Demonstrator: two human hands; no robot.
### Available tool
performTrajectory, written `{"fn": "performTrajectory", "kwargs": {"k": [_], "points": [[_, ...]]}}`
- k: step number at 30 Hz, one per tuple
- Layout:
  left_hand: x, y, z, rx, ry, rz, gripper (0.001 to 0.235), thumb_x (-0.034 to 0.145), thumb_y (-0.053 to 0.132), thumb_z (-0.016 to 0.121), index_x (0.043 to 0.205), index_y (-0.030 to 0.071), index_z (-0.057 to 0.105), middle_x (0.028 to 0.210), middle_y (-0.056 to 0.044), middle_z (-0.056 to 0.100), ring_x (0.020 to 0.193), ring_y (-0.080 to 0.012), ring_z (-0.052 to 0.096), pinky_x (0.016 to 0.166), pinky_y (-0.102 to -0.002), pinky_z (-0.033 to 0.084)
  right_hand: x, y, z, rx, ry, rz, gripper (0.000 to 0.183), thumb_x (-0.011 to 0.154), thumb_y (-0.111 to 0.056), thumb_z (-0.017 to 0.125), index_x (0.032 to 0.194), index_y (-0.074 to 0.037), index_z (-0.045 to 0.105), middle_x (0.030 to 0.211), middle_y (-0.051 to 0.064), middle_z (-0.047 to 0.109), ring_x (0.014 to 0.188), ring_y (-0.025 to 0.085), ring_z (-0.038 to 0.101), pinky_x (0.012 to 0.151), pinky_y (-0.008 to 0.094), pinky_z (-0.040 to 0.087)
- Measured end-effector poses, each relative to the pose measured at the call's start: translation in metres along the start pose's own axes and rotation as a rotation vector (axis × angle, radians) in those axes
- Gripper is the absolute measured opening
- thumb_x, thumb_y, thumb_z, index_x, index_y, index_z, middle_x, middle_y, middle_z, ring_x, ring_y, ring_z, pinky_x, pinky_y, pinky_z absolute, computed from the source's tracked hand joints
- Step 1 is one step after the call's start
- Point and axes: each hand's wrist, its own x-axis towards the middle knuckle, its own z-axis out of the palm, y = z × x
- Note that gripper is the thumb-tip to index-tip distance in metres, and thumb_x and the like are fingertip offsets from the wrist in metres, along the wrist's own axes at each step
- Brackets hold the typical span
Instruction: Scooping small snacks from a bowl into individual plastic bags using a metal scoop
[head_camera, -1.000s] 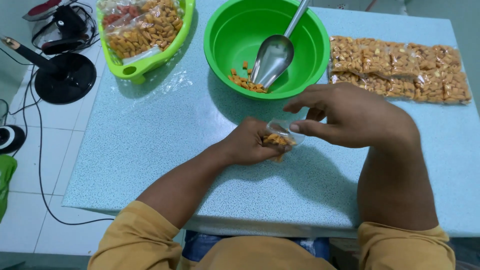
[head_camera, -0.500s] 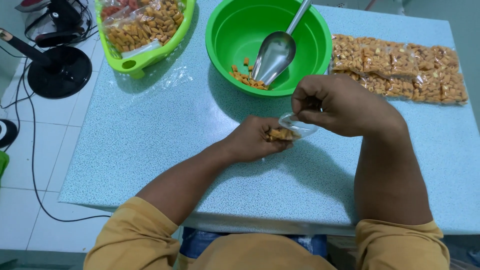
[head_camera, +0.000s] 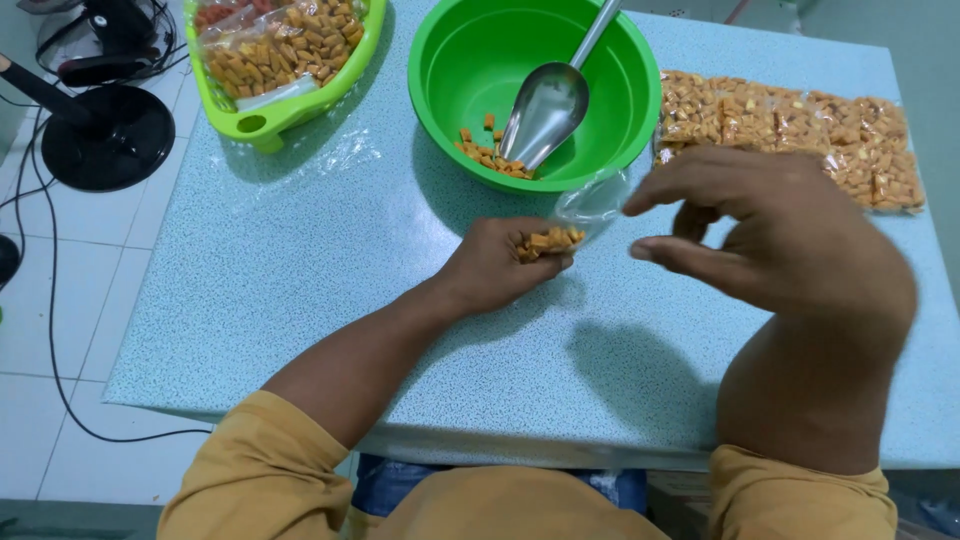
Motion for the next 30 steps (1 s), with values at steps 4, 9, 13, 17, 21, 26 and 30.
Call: {"fn": "performTrajectory", "kwargs": {"k": [4,9,13,17,21,26,30], "points": [[-0.002,0.004,-0.002,-0.023,-0.016,0.03,0.036,0.086,0.026,0.08,0.12,0.016,0.076,0.105,-0.002,0.082,0.092,-0.0105,0.075,0.081,-0.025,0.061,0.026,-0.002,0.033,-0.085,-0.17,0.148,0.04,0.088,-0.033,0.077,0.125,-0.02,0.071,0.129,0.002,0.068,0.067,0.015,0.079,0.061,0.042,0.056],[-0.003,0.003,-0.002,-0.078,-0.024,0.07,0.016,0.088,0.025,0.08,0.1,0.014,0.078,0.082,0.0,0.076,0.073,-0.0091,0.068,0.067,-0.026,0.055,0.035,0.003,0.045,-0.136,-0.252,0.239,0.014,0.092,-0.022,0.071,0.105,-0.019,0.073,0.099,0.002,0.074,0.082,0.028,0.069,0.065,0.046,0.052],[-0.003,0.005,-0.006,-0.045,-0.065,0.091,0.014,0.09,0.023,0.079,0.1,0.014,0.078,0.083,0.002,0.075,0.075,-0.0082,0.066,0.067,-0.026,0.052,0.012,0.011,0.02,-0.083,-0.021,0.013,0.007,0.087,-0.01,0.075,0.092,-0.014,0.073,0.084,0.0,0.073,0.073,0.019,0.067,0.066,0.035,0.052],[-0.001,-0.002,-0.004,0.02,-0.105,0.143,0.029,0.086,0.024,0.081,0.114,0.015,0.078,0.102,-0.001,0.082,0.09,-0.0097,0.075,0.079,-0.024,0.057,-0.009,0.01,-0.002,-0.06,0.118,0.093,0.011,0.091,-0.005,0.08,0.097,-0.012,0.075,0.091,0.002,0.075,0.08,0.014,0.069,0.074,0.029,0.052],[-0.003,0.006,-0.009,0.03,-0.247,0.088,0.026,0.087,0.027,0.08,0.11,0.017,0.08,0.098,-0.001,0.081,0.08,-0.0105,0.071,0.067,-0.027,0.052,-0.011,0.018,-0.011,0.054,0.083,0.116,0.012,0.094,-0.012,0.078,0.104,-0.007,0.073,0.093,0.005,0.072,0.084,0.017,0.066,0.077,0.031,0.051],[-0.006,0.013,-0.012,0.02,-0.427,0.067,0.019,0.082,0.021,0.082,0.099,0.013,0.081,0.077,0.003,0.076,0.067,-0.0059,0.067,0.062,-0.025,0.051,0.019,0.048,0.014,0.297,-0.271,-0.082,0.034,0.089,-0.025,0.071,0.12,-0.01,0.073,0.118,0.005,0.076,0.102,0.019,0.075,0.081,0.034,0.061],[-0.005,0.009,-0.013,-0.026,-0.537,0.021,0.014,0.084,0.022,0.082,0.086,0.01,0.076,0.069,0.002,0.071,0.062,-0.0059,0.062,0.058,-0.025,0.047,0.037,0.049,0.035,0.546,-0.549,-0.176,0.033,0.09,-0.024,0.073,0.12,-0.012,0.075,0.117,0.005,0.078,0.101,0.018,0.078,0.088,0.033,0.063]]}}
